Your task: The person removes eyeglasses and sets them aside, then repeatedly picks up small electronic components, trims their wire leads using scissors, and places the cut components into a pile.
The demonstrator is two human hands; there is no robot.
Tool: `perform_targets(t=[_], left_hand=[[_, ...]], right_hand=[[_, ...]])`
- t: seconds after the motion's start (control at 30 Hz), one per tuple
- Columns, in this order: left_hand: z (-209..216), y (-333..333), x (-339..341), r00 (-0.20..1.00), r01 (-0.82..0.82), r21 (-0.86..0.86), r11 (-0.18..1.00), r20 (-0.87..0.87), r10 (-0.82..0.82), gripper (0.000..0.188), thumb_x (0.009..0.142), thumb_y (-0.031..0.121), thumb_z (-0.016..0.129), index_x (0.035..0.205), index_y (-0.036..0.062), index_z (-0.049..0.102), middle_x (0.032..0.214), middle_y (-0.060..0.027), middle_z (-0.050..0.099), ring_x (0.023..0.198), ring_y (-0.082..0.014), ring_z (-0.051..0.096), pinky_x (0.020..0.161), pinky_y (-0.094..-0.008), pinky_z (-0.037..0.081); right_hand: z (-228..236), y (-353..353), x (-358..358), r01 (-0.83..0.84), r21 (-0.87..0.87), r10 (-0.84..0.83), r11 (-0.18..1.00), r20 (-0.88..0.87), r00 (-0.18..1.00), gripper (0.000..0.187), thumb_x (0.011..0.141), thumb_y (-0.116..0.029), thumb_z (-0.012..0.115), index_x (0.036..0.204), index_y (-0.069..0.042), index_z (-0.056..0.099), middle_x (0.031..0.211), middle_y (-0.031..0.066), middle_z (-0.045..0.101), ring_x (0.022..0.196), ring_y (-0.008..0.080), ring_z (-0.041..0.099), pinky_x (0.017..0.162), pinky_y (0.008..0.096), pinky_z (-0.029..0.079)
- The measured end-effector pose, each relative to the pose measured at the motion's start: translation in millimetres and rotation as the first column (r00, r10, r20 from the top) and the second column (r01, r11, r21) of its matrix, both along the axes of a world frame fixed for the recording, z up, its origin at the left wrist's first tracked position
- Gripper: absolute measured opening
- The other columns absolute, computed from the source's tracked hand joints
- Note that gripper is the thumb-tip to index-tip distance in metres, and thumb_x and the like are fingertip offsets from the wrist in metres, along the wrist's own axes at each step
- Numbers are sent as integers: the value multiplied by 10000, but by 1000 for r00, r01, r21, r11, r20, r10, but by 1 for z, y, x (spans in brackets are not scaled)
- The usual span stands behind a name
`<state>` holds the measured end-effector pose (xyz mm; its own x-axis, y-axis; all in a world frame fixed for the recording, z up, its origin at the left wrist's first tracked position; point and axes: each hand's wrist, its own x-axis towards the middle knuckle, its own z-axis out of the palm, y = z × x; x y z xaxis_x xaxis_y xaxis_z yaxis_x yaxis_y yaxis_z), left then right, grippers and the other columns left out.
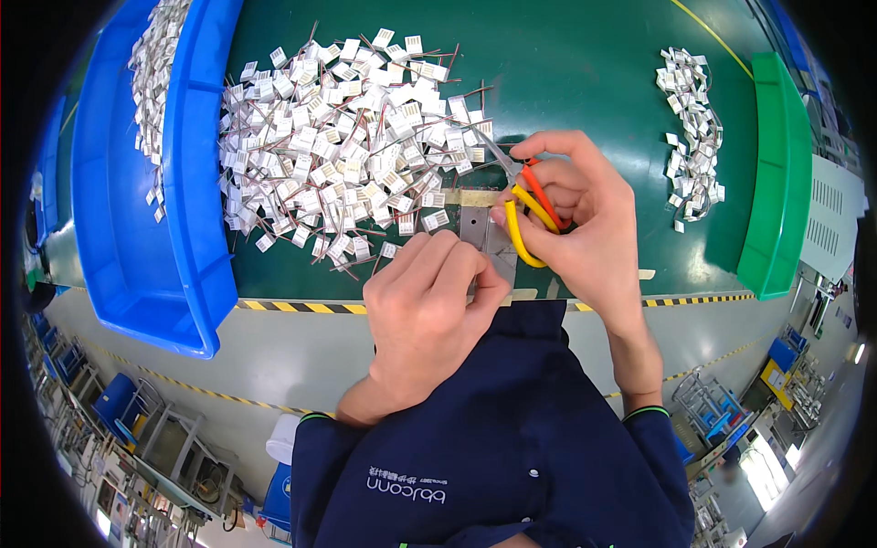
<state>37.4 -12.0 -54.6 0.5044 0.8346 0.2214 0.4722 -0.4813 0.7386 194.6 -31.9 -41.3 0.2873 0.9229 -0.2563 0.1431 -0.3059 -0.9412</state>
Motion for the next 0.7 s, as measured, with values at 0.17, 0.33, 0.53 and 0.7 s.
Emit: perform_targets(t=[0.17,0.33,0.53,0.7], left_hand=[[1,-3,-2,1000,20,2,1000,-11,-20,236,535,-30,672,612,58,468,599,-35,440,514,-196,461,433,-299,375],[4,-7,0,1000,1,-10,1000,23,0,247,541,-79,658,583,39,445,535,-39,424,477,-194,441,440,-293,353],[3,-11,-1,1000,-25,29,999,1,25,234,540,-79,660,586,37,462,543,-42,437,478,-194,459,440,-293,359],[2,-13,-1,999,-31,53,998,-10,31,231,542,-80,663,586,38,469,544,-37,439,467,-189,459,434,-290,360]], right_hand=[[-6,-2,1,-86,108,78,990,73,994,354,737,60,658,1053,-20,521,778,70,631,682,76,617,602,193,467],[-6,-2,6,-111,123,106,986,50,993,331,746,49,660,1041,-10,521,776,67,626,651,67,608,564,189,450],[13,-6,32,-277,1,272,961,-192,943,276,754,16,674,981,5,519,733,37,622,554,-3,514,459,157,329],[20,-6,50,-484,-265,329,834,-465,822,163,770,-34,663,895,36,584,692,35,633,552,0,514,469,146,348]])
